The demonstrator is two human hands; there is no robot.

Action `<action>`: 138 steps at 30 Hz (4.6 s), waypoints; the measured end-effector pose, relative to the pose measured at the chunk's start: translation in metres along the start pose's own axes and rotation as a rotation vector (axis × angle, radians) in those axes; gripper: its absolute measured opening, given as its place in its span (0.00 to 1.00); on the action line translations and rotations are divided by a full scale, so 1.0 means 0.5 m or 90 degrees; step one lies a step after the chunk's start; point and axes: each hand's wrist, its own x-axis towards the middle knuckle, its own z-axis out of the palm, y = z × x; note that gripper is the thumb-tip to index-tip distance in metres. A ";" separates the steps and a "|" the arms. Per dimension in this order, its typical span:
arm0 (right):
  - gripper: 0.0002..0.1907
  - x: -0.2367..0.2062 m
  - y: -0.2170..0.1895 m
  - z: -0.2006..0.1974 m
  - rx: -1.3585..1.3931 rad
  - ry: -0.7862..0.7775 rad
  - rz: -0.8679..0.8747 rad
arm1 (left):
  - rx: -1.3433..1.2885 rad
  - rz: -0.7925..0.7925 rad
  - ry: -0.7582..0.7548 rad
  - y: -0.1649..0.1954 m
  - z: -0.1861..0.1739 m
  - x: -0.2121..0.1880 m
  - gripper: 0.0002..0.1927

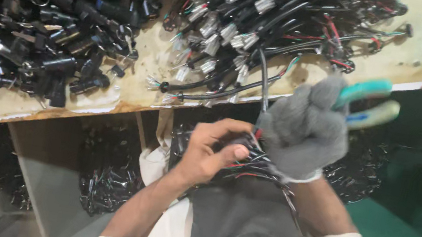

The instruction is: The person picks up black cable assemblies from a large pile on the workbench, holds each wire in one hand, and uses pliers in the gloved hand to strip insulation from the wire ends, placing processed wires back on the bench and finished pieces into a bin below.

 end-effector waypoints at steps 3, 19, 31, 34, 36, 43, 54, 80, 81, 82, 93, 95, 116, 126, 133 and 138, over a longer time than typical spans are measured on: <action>0.08 0.066 -0.030 0.039 -0.157 -0.037 -0.061 | -0.046 -0.007 -0.031 0.046 0.014 0.001 0.25; 0.22 0.090 -0.062 -0.063 -1.419 -0.282 -0.231 | 0.770 0.018 -0.034 0.054 -0.126 -0.002 0.13; 0.15 0.087 -0.137 -0.140 -1.467 -0.274 -0.227 | 0.572 0.273 0.480 0.058 -0.269 0.146 0.18; 0.13 0.078 -0.098 -0.126 -1.424 -0.208 -0.340 | 0.286 0.386 0.443 0.071 -0.209 0.111 0.19; 0.14 0.080 -0.062 -0.115 -1.389 -0.201 -0.410 | 0.078 0.322 0.367 0.070 -0.152 0.082 0.22; 0.19 0.099 -0.033 -0.131 -1.414 -0.221 -0.432 | -0.178 0.021 -0.083 0.007 -0.031 -0.004 0.17; 0.14 0.045 -0.069 -0.019 -0.759 -0.132 -0.021 | -0.123 -0.106 -0.016 0.037 -0.014 -0.039 0.22; 0.13 -0.016 -0.032 -0.069 -0.889 -0.327 -0.031 | 0.217 -0.125 0.058 -0.005 0.040 -0.047 0.18; 0.09 -0.019 -0.033 -0.069 -0.853 -0.208 0.067 | 0.275 -0.037 0.070 0.000 0.042 -0.047 0.17; 0.12 -0.021 -0.034 -0.071 -0.875 -0.314 -0.043 | 0.331 0.060 0.086 0.003 0.042 -0.046 0.17; 0.10 -0.037 -0.055 -0.082 -0.908 -0.436 -0.123 | 0.099 -0.127 0.013 0.039 0.043 -0.054 0.16; 0.08 -0.042 -0.054 -0.076 -0.863 -0.484 -0.210 | 0.033 -0.142 0.046 0.041 0.049 -0.053 0.16; 0.06 -0.047 0.015 -0.173 -0.172 0.052 -0.108 | 0.201 0.025 -0.061 0.025 0.051 -0.064 0.29; 0.06 0.244 -0.274 -0.198 -1.432 -0.134 -0.623 | 0.790 -0.158 -0.366 0.097 -0.052 -0.074 0.27; 0.10 0.097 -0.201 -0.197 -1.022 0.144 -0.339 | 0.931 0.107 0.197 0.114 -0.155 0.004 0.23; 0.09 0.052 -0.073 -0.186 -1.378 0.123 -0.448 | 1.106 0.072 0.402 0.063 -0.255 0.190 0.22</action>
